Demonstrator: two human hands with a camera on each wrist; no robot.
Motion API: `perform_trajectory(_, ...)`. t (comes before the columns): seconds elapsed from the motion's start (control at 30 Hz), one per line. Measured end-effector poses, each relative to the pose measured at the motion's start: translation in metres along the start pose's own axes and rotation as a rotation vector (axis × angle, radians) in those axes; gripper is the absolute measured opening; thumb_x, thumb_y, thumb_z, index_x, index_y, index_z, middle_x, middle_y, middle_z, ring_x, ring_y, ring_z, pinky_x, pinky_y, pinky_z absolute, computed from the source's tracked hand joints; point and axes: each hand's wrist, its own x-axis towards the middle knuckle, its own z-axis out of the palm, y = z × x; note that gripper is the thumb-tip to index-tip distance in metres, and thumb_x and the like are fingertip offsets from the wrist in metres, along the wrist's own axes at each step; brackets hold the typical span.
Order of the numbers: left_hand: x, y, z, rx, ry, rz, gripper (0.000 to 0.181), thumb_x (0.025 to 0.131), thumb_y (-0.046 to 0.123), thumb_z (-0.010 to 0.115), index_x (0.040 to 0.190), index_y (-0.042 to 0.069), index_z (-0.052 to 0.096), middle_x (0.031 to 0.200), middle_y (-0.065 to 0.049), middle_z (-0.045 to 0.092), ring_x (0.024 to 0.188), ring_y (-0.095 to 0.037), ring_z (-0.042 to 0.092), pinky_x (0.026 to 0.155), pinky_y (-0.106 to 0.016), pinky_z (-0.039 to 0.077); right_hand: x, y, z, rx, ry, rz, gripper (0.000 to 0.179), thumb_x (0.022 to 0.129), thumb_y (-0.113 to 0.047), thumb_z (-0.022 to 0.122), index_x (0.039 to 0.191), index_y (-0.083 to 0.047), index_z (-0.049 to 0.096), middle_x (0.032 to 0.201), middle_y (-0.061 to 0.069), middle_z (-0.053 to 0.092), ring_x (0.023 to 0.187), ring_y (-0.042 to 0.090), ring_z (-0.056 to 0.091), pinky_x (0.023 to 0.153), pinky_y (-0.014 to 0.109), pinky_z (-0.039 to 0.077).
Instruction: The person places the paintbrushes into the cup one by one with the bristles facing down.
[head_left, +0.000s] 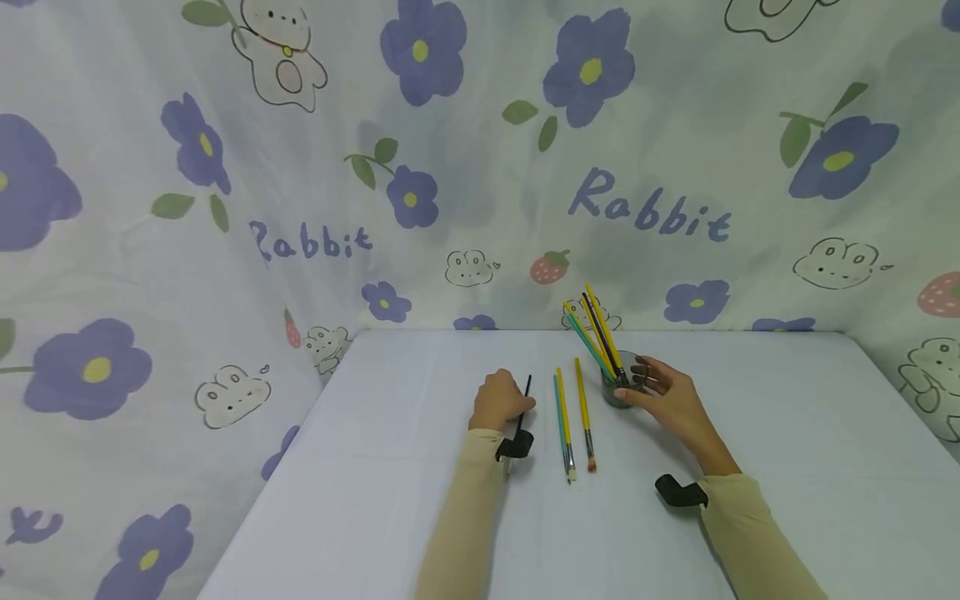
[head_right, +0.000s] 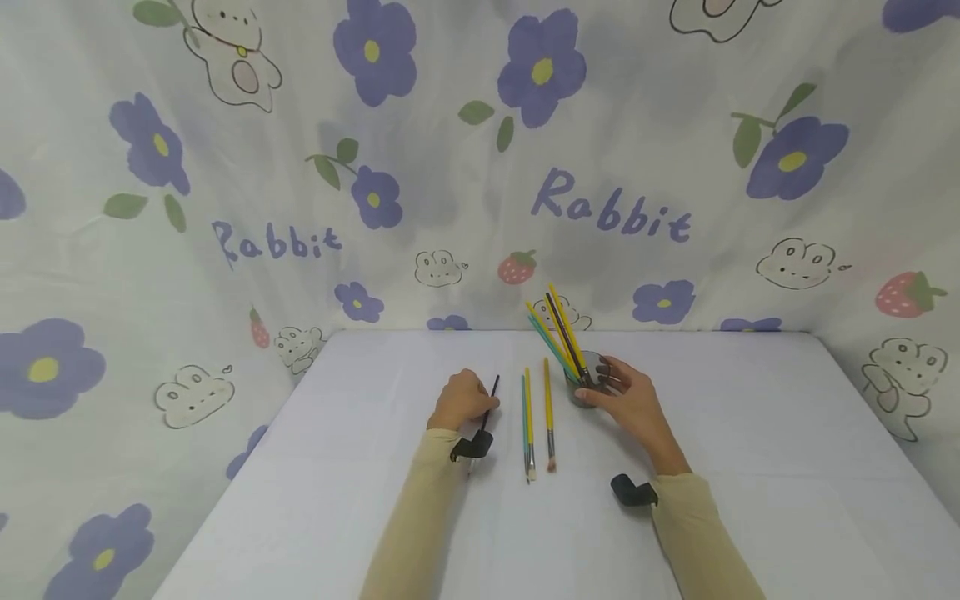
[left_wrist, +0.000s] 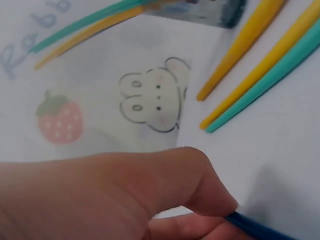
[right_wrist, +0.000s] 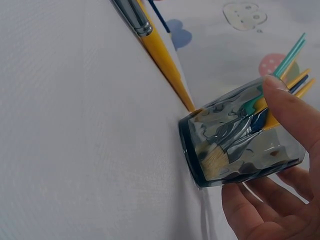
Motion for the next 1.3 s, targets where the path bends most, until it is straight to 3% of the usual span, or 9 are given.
perform_trajectory(0.13, 0.006, -0.009, -0.013, -0.15, -0.055, -0.01, 0.017, 0.084, 0.02, 0.079, 0.084, 0.003, 0.078, 0.067, -0.006, 0.073, 0.059, -0.014, 0.062, 0.056, -0.023, 0.05, 0.0, -0.001, -0.001, 0.003, 0.0, -0.011, 0.103, 0.086, -0.048, 0.082, 0.163, -0.008, 0.027, 0.159, 0.025, 0.045, 0.146, 0.045, 0.046, 0.118, 0.056, 0.045)
perform_trajectory(0.27, 0.01, -0.014, -0.02, -0.369, -0.082, -0.008, 0.018, 0.087, 0.017, 0.073, 0.094, -0.001, 0.076, 0.074, -0.01, 0.076, 0.061, -0.011, 0.067, 0.06, -0.022, 0.059, 0.001, -0.001, -0.002, 0.004, 0.004, -0.011, 0.103, 0.086, -0.048, 0.083, 0.164, -0.008, 0.027, 0.159, 0.025, 0.045, 0.146, 0.045, 0.046, 0.117, 0.055, 0.045)
perform_trajectory(0.4, 0.011, -0.013, -0.024, -0.605, -0.08, -0.02, 0.017, 0.088, 0.01, 0.07, 0.098, -0.003, 0.072, 0.081, -0.012, 0.076, 0.064, -0.012, 0.07, 0.063, -0.025, 0.063, 0.001, 0.0, -0.002, 0.003, 0.007, -0.008, 0.103, 0.086, -0.047, 0.083, 0.163, -0.009, 0.028, 0.159, 0.025, 0.045, 0.146, 0.045, 0.046, 0.117, 0.055, 0.045)
perform_trajectory(0.67, 0.013, -0.007, -0.028, -0.909, -0.054, -0.011, 0.019, 0.09, 0.005, 0.068, 0.105, -0.006, 0.07, 0.087, -0.01, 0.075, 0.072, -0.012, 0.074, 0.072, -0.025, 0.065, 0.001, 0.0, -0.001, 0.012, 0.004, -0.014, 0.102, 0.086, -0.046, 0.083, 0.163, -0.008, 0.028, 0.158, 0.025, 0.045, 0.146, 0.045, 0.046, 0.117, 0.055, 0.045)
perform_trajectory(1.03, 0.01, 0.009, -0.029, -1.173, 0.012, 0.076, 0.011, 0.091, 0.002, 0.07, 0.101, -0.004, 0.068, 0.08, -0.004, 0.076, 0.072, -0.012, 0.077, 0.073, -0.025, 0.065, 0.003, 0.001, 0.0, 0.008, 0.004, -0.015, 0.103, 0.086, -0.046, 0.083, 0.163, -0.007, 0.028, 0.158, 0.025, 0.046, 0.146, 0.045, 0.046, 0.118, 0.054, 0.045)
perform_trajectory(1.3, 0.005, 0.019, -0.026, -1.259, 0.037, 0.138, 0.007, 0.09, -0.002, 0.072, 0.096, -0.002, 0.068, 0.08, -0.003, 0.076, 0.074, -0.013, 0.078, 0.074, -0.025, 0.065, 0.003, 0.002, 0.0, 0.003, 0.004, -0.016, 0.102, 0.086, -0.046, 0.083, 0.163, -0.007, 0.028, 0.157, 0.025, 0.047, 0.146, 0.045, 0.047, 0.117, 0.054, 0.045)
